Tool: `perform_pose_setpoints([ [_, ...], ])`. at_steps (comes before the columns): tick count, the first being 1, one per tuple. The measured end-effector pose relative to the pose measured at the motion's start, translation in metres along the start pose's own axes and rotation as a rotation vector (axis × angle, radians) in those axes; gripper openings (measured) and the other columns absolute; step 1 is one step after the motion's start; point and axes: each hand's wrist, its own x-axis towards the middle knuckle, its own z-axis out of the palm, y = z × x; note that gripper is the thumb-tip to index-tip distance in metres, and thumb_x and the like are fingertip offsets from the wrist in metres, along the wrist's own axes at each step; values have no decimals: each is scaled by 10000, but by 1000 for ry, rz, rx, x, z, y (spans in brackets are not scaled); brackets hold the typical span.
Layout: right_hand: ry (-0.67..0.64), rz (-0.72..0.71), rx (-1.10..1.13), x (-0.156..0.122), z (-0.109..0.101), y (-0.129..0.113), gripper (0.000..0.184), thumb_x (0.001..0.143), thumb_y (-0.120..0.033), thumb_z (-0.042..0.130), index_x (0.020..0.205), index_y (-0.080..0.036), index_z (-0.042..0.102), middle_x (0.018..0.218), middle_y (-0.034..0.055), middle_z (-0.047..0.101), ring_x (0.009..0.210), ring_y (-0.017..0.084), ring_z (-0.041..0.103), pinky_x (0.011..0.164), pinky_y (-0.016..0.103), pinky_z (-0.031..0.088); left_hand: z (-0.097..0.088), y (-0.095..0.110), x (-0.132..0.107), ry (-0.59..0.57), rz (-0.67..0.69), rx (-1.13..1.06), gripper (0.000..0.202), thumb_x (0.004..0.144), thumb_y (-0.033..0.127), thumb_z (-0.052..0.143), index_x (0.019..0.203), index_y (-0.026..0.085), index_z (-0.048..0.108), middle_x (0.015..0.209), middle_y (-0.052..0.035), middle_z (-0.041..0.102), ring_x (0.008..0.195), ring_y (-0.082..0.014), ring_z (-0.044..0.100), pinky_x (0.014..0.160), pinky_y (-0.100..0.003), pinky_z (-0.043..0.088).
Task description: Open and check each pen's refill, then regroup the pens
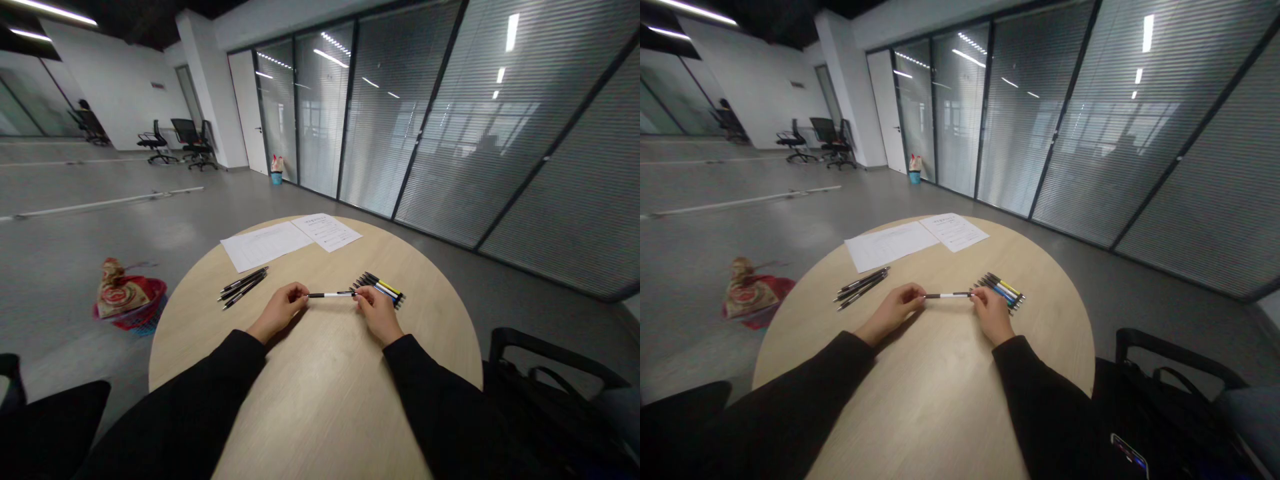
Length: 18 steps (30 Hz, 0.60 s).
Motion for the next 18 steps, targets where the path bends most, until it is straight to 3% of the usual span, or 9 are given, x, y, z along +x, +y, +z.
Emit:
perform_pose_setpoints([
  [18,-21,-18,-53,-4,-4,-9,221,903,-367,519,910,-183,642,753,25,679,606,167,610,607,282,469,0,1,-1,-13,6,16,222,808,369,653,844,151,641,759,-18,623,689,-153,542,661,-274,410],
])
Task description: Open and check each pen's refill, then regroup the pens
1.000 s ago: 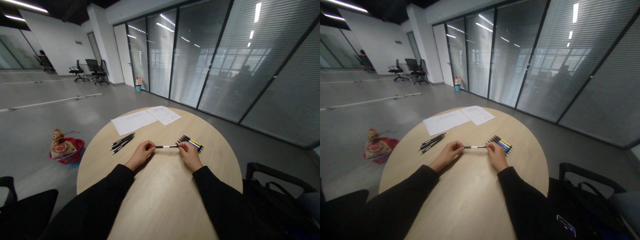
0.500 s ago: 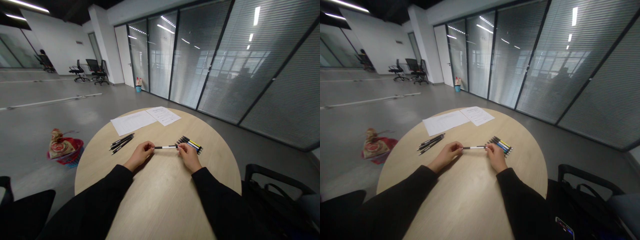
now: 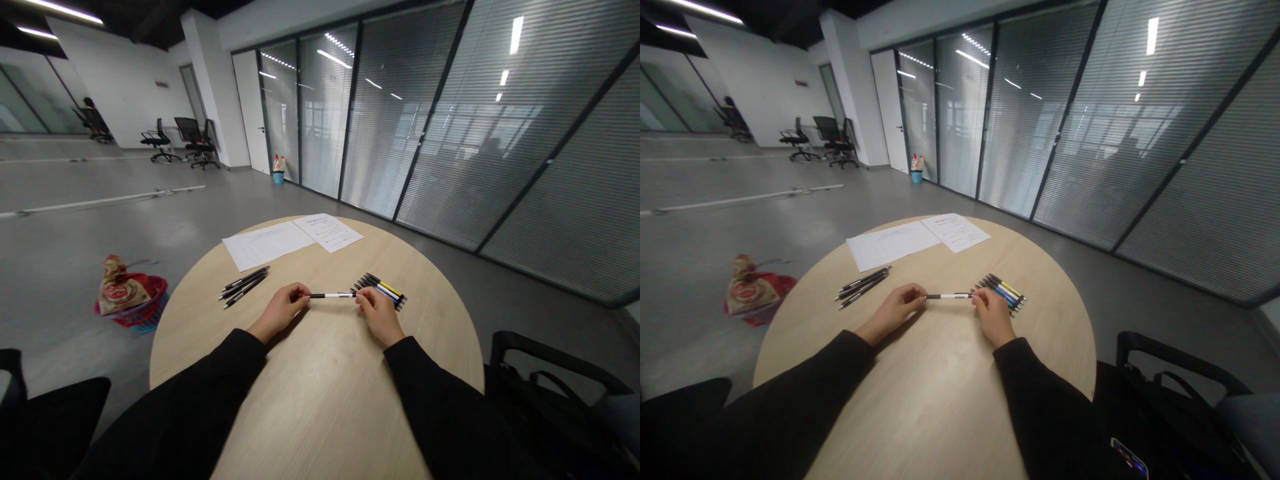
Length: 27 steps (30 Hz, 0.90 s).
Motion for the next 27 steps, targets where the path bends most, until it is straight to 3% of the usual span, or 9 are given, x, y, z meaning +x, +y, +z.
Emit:
perform_pose_setpoints([
  [11,5,-120,-235,-2,-3,-13,220,942,-321,460,829,-194,600,710,17,618,653,174,546,627,278,355,0,-4,1,5,6,9,209,805,358,661,845,152,647,748,-14,630,686,-152,555,655,-268,420],
  [27,-23,-135,-248,-2,-3,-13,278,971,-337,407,814,-197,589,710,13,590,688,183,549,652,278,346,1,0,1,4,-8,-22,225,790,373,668,830,153,647,732,-14,632,672,-150,551,644,-266,417],
])
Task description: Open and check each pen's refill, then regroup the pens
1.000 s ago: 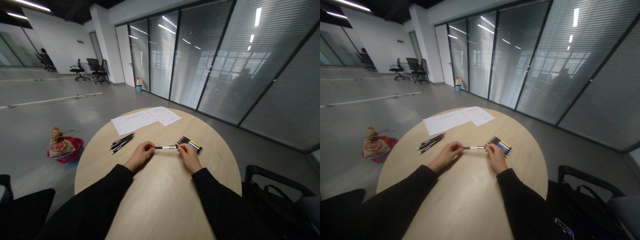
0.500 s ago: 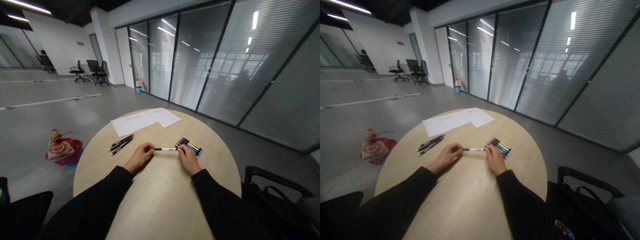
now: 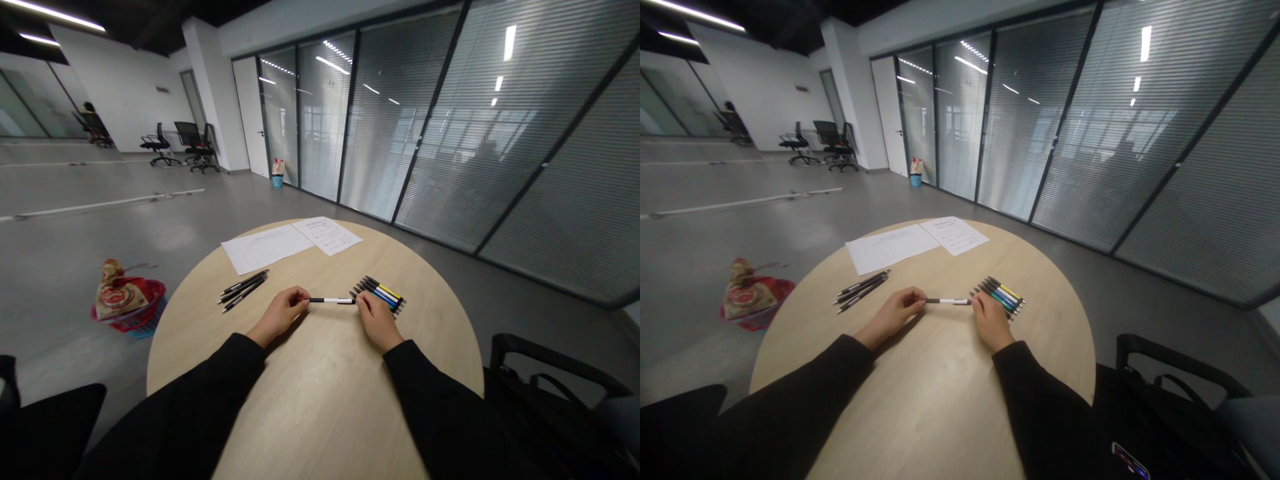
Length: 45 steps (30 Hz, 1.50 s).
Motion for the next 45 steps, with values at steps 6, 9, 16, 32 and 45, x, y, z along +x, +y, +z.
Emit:
perform_pose_setpoints([
  [6,-14,0,-2,0,1,3,286,979,-337,399,811,-202,588,711,16,606,674,182,549,638,274,349,0,1,-1,3,6,-1,228,785,368,677,839,148,654,743,-22,640,684,-158,565,652,-275,434],
  [9,-16,-1,-7,0,1,3,301,984,-351,394,802,-204,583,699,14,598,667,182,540,633,274,349,-1,0,-1,3,12,2,224,789,365,672,838,147,656,757,-31,648,698,-166,575,660,-281,441],
  [16,-15,-12,-6,0,2,2,331,992,-368,369,747,-210,525,676,6,561,657,178,519,627,276,325,-1,-2,0,-20,16,24,229,797,372,664,845,148,654,749,-27,647,688,-162,564,663,-282,427],
  [32,-24,35,66,-1,3,2,358,989,-375,379,724,-207,552,603,-11,544,615,165,521,596,265,341,0,8,-4,-3,4,27,215,820,372,633,837,158,632,695,5,596,633,-139,509,609,-258,386],
  [45,-59,4,83,-1,6,5,230,867,-285,558,989,-174,718,809,47,680,705,185,580,659,286,431,2,6,-5,-27,33,32,211,848,371,615,895,166,610,730,1,591,663,-147,528,635,-265,397],
])
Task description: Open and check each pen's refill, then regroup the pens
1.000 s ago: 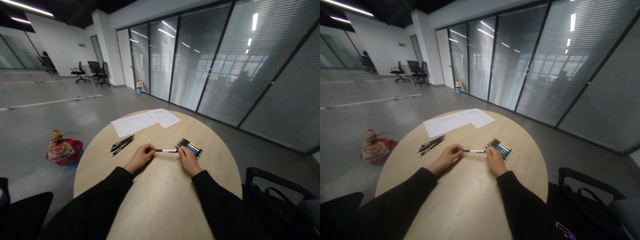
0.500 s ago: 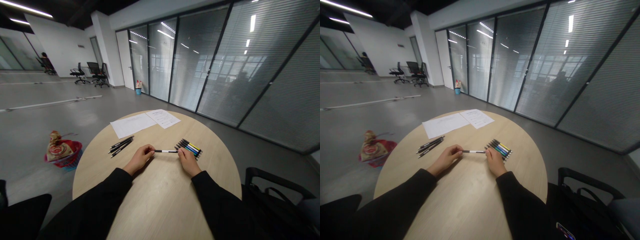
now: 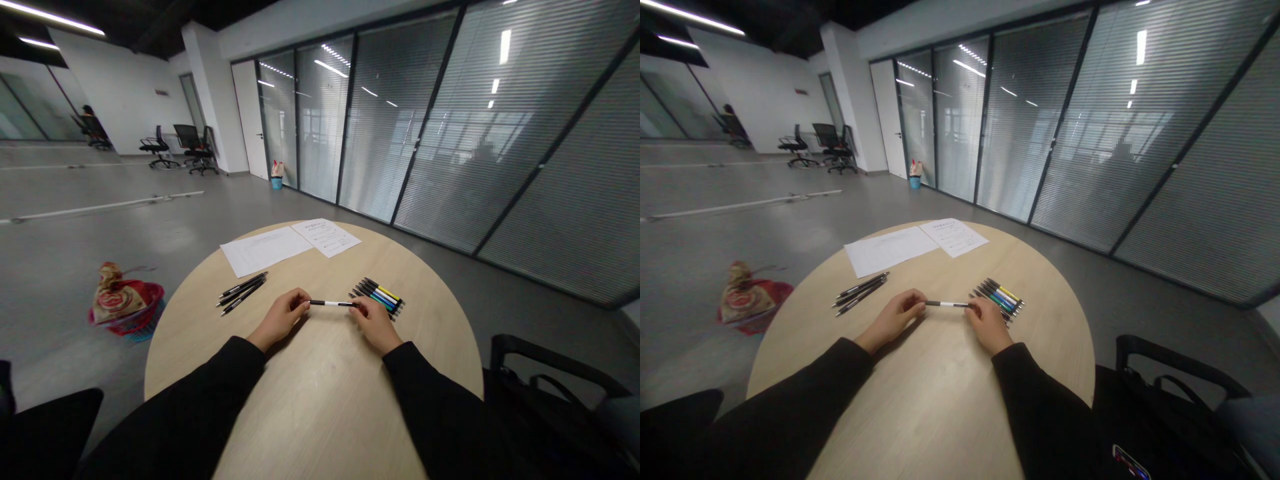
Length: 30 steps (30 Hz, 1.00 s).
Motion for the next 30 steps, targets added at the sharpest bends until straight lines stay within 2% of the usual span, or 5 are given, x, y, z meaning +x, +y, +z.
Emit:
perform_pose_setpoints([
  [6,-55,-27,-34,-1,-2,-4,212,912,-284,525,888,-189,712,772,33,679,701,184,582,664,282,414,0,-7,1,44,73,-28,254,859,357,625,1042,184,592,771,4,585,680,-139,538,650,-255,418],
  [9,-84,-16,-34,-1,-3,-5,209,914,-280,516,871,-195,702,741,20,669,677,181,579,658,279,407,0,-8,2,39,74,-24,230,846,353,644,986,175,614,788,-9,599,696,-142,548,648,-252,423],
  [15,-108,-40,-28,0,-4,-5,224,920,-268,491,917,-193,702,844,46,704,772,200,614,724,291,429,1,0,0,-5,-8,-106,214,808,347,670,893,156,625,704,0,614,639,-136,558,617,-251,414],
  [25,-114,-19,-33,-1,-5,-7,223,915,-240,513,960,-189,725,893,62,729,809,212,644,758,316,463,0,9,-2,-31,-62,-87,319,853,463,617,755,161,590,653,-17,654,596,-131,558,621,-255,416],
  [30,-162,-67,-33,-2,-5,-9,249,905,-192,533,1048,-199,737,1040,74,744,968,223,663,891,340,476,1,12,-3,-35,-96,-62,372,854,513,589,717,167,579,617,-12,646,562,-132,551,583,-245,404],
])
